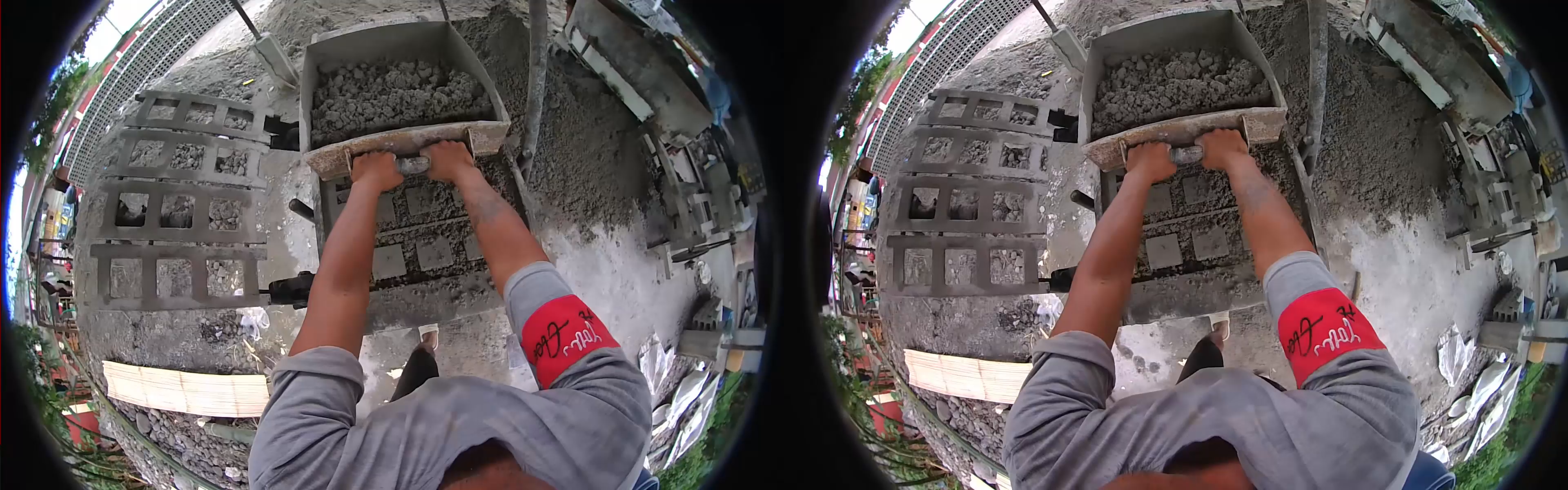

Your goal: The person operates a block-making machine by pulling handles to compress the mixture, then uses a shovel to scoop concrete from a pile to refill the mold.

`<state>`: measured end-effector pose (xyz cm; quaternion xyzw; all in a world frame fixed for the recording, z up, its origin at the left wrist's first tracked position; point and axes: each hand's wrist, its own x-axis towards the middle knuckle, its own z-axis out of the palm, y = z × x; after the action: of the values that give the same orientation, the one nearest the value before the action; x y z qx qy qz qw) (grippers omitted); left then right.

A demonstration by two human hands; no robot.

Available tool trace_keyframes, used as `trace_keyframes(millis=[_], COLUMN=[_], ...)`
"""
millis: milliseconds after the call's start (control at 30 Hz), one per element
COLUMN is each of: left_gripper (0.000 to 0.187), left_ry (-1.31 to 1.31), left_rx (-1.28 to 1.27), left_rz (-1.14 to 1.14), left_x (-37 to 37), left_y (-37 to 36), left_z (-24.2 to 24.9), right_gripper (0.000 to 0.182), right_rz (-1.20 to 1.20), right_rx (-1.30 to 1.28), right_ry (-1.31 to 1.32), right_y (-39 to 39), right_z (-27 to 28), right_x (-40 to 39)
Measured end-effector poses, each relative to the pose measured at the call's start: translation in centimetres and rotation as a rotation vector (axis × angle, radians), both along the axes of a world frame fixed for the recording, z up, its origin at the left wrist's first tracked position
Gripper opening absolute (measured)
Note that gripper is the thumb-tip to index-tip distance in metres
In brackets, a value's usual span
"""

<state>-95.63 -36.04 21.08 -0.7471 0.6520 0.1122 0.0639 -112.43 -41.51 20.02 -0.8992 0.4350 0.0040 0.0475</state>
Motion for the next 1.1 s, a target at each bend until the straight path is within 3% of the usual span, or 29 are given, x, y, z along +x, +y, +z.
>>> trace_keyframes(millis=[133, 367, 467, 600, 633, 667, 700, 767, 833, 900, 933, 967, 1033, 1100], left_gripper=[0.043, 0.043, 0.043, 0.041, 0.039, 0.036, 0.039, 0.041, 0.035, 0.037, 0.048, 0.048, 0.051, 0.052], left_ry=[0.032, 0.032, 0.004, 0.067, 0.037, -0.009, -0.025, 0.043, -0.018, -0.008, -0.035, -0.036, -0.100, -0.095], left_rx=[0.000, -0.036, -0.129, -0.044, -0.306, -0.589, -0.490, -0.228, -0.384, -0.139, -0.089, -0.105, -0.079, -0.026], left_rz=[-0.067, -0.047, -0.053, -0.049, -0.092, -0.147, -0.095, 0.032, 0.043, 0.039, 0.039, 0.038, 0.056, 0.062], left_x=[-2.1, -5.5, -7.0, -11.6, -12.7, -12.6, -12.4, -14.1, -13.6, -12.9, -12.7, -12.4, -12.4, -12.3], left_y=[6.8, 14.6, 19.3, 29.5, 33.1, 33.8, 31.4, 32.7, 31.8, 30.4, 29.9, 29.1, 29.0, 28.4], left_z=[0.6, 2.8, 1.5, 6.4, 5.5, 3.9, 2.4, -0.8, -0.8, -0.6, -1.0, -0.6, -0.6, -0.4], right_gripper=[0.052, 0.052, 0.042, 0.036, 0.035, 0.035, 0.035, 0.035, 0.034, 0.035, 0.042, 0.042, 0.052, 0.052], right_rz=[-0.017, 0.019, 0.033, 0.070, 0.069, 0.064, 0.051, 0.031, 0.009, 0.042, -0.017, -0.016, 0.152, 0.121], right_rx=[0.115, 0.065, 0.048, 0.011, -0.002, -0.061, -0.081, 0.061, -0.054, 0.063, 0.243, 0.227, -0.140, 0.012], right_ry=[0.033, -0.012, -0.034, -0.102, -0.105, -0.126, -0.136, -0.094, -0.169, -0.202, -0.194, -0.196, -0.552, -0.644], right_y=[6.1, 13.9, 19.0, 30.7, 31.2, 28.5, 26.6, 31.2, 28.1, 29.5, 29.5, 29.2, 31.3, 34.0], right_z=[-0.1, 2.9, 2.9, 4.7, 6.7, 7.5, 6.6, -0.2, 1.3, 0.0, 0.7, 0.5, -1.5, -0.7], right_x=[-2.2, -6.0, -7.9, -12.8, -13.4, -12.6, -12.0, -13.6, -12.5, -13.3, -13.4, -13.8, -15.5, -18.0])
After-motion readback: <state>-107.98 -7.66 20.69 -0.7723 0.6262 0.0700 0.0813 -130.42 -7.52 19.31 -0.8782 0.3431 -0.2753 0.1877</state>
